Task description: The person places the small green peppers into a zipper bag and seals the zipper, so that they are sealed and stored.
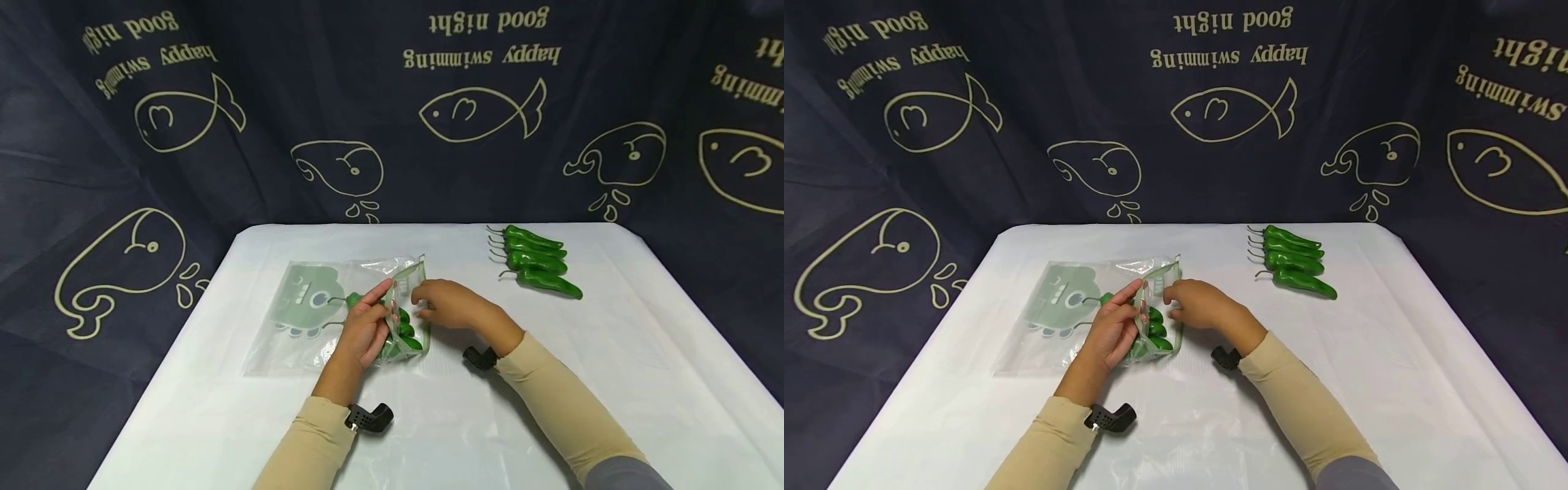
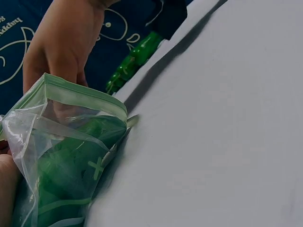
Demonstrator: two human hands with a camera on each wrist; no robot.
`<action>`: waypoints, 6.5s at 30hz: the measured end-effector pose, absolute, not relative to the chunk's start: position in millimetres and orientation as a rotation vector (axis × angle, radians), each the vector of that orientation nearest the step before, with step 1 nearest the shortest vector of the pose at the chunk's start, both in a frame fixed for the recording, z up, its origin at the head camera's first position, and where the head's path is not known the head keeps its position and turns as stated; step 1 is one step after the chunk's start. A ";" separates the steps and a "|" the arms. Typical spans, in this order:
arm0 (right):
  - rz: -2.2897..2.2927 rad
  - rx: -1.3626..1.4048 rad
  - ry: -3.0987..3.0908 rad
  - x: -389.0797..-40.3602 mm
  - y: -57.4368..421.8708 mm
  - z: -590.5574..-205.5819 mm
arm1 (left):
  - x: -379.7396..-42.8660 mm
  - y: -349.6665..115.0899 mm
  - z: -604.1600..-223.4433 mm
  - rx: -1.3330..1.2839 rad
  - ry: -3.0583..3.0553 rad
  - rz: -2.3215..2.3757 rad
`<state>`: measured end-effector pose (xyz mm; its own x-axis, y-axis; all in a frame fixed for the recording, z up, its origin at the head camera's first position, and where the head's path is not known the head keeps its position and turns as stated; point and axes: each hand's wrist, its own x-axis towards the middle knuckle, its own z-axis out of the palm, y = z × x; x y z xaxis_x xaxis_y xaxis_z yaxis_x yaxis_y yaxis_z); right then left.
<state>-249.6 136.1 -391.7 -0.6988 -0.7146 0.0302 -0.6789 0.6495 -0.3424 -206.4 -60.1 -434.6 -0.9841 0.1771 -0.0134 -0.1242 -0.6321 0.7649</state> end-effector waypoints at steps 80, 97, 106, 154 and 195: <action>-0.568 -0.675 3.067 -263.4 343.9 -398.2 | -207.0 -62.8 -435.3 0.120 1.246 2.700; -0.670 -1.093 3.028 -255.8 271.8 -371.1 | -207.4 -63.5 -432.3 0.128 1.245 2.700; -0.693 -1.198 2.927 -256.7 240.6 -375.1 | -205.7 -62.6 -435.3 0.111 1.244 2.701; -0.663 -1.314 2.848 -274.9 151.7 -398.0 | -211.1 -62.4 -430.0 0.118 1.222 2.700; -0.552 -1.257 2.658 -270.4 141.9 -404.7 | -208.1 -61.7 -434.5 0.121 1.218 2.711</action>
